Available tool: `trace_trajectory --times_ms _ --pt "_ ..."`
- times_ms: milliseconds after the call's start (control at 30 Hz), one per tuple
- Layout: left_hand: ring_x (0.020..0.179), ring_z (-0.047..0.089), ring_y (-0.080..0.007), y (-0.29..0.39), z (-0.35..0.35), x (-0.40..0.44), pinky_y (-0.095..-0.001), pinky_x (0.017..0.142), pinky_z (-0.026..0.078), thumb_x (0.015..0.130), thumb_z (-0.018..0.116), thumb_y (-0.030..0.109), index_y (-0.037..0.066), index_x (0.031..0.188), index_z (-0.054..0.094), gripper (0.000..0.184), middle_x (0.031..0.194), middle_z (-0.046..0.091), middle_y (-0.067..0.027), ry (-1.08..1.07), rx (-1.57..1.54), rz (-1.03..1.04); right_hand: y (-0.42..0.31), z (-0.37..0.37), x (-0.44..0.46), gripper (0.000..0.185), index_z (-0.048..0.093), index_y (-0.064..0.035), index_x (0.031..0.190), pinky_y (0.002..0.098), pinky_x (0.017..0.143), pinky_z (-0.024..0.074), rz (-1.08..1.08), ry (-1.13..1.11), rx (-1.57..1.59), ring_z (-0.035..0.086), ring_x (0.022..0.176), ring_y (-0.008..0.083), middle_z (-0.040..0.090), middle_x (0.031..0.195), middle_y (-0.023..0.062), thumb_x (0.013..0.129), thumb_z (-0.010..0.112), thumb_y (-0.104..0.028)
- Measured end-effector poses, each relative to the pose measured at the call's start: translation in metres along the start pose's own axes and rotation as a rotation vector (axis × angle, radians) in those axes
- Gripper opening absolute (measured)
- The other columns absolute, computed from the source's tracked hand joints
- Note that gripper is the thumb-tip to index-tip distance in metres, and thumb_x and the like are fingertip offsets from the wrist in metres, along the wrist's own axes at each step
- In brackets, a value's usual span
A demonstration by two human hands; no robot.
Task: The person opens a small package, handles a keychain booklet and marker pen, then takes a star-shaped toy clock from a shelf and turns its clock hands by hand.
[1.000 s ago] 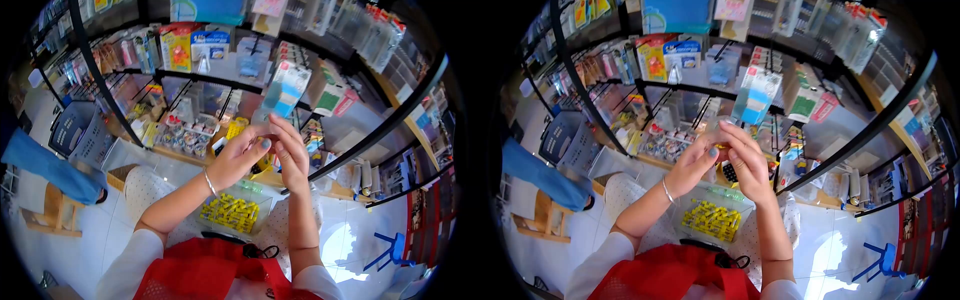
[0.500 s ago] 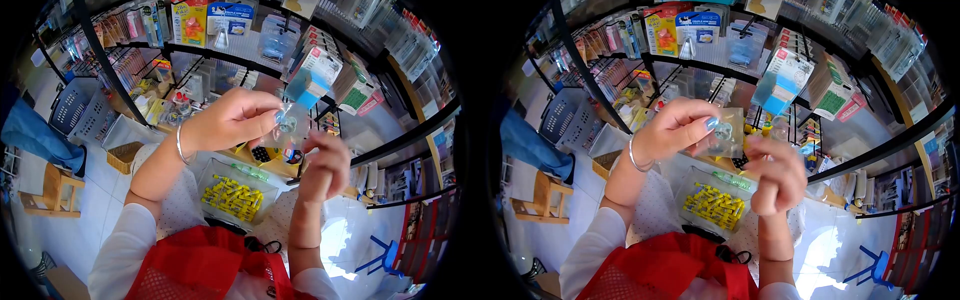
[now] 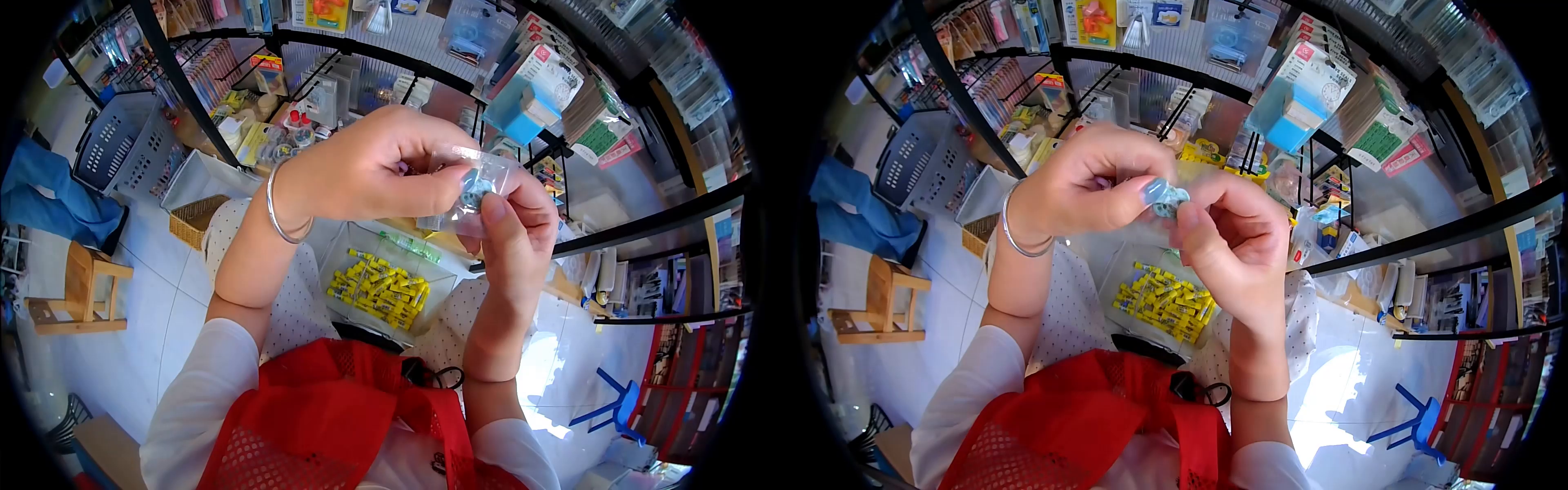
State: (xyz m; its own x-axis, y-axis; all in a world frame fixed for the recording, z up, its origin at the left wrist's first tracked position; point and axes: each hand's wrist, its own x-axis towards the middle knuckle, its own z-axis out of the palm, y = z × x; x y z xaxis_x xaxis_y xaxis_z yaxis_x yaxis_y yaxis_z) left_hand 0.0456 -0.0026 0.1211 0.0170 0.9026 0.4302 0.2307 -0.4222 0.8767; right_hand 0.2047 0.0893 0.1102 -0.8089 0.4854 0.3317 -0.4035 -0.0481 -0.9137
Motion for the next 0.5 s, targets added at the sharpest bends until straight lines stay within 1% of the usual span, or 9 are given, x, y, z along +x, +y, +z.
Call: trace_trajectory --times_ms 33,133,233,333,500 --pt "0.056 0.046 -0.0053 -0.001 0.001 -0.001 -0.0211 0.048 0.035 0.082 0.051 0.012 -0.001 0.078 0.054 0.014 0.065 0.051 -0.0003 -0.006 -0.084 -0.047 0.001 -0.001 -0.001 0.004 0.056 -0.0008 0.081 0.0171 0.052 0.0384 -0.012 -0.017 0.006 0.049 0.058 0.0035 0.056 0.069 0.0 0.083 0.054 -0.003" --pt "0.059 0.047 -0.0056 -0.004 0.004 -0.002 -0.0207 0.051 0.036 0.082 0.05 0.014 0.0 0.078 0.054 0.015 0.069 0.052 -0.001 -0.042 -0.198 -0.007 0.0 0.007 -0.003 0.002 0.055 -0.0003 0.079 0.0179 0.056 0.0401 -0.102 0.036 0.044 0.05 0.061 0.0047 0.056 0.071 0.0011 0.081 0.055 -0.001" --pt "0.059 0.046 -0.0059 -0.003 0.007 -0.001 -0.0208 0.052 0.036 0.082 0.05 0.015 0.0 0.078 0.053 0.016 0.069 0.052 -0.0014 -0.061 -0.232 0.045 -0.004 0.008 -0.006 0.003 0.053 0.0 0.078 0.0189 0.058 0.0411 -0.103 0.036 0.04 0.051 0.064 0.0062 0.057 0.073 0.0022 0.08 0.055 0.001" --pt "0.058 0.046 -0.0059 -0.005 0.014 0.0 -0.0209 0.052 0.035 0.082 0.05 0.016 0.0 0.076 0.052 0.017 0.068 0.052 -0.0009 -0.019 -0.25 0.042 -0.006 0.005 -0.007 0.004 0.052 -0.0003 0.076 0.0196 0.058 0.0408 -0.089 0.019 0.043 0.051 0.064 0.0071 0.056 0.073 0.0025 0.08 0.053 0.001" --pt "0.057 0.045 -0.006 -0.004 0.019 0.0 -0.0214 0.05 0.034 0.082 0.049 0.018 0.0 0.074 0.052 0.02 0.065 0.051 0.0001 -0.023 -0.311 0.036 -0.006 0.002 -0.006 0.008 0.05 -0.0013 0.074 0.0201 0.058 0.0401 -0.089 -0.052 0.113 0.05 0.064 0.0075 0.054 0.072 0.0026 0.08 0.051 0.002"
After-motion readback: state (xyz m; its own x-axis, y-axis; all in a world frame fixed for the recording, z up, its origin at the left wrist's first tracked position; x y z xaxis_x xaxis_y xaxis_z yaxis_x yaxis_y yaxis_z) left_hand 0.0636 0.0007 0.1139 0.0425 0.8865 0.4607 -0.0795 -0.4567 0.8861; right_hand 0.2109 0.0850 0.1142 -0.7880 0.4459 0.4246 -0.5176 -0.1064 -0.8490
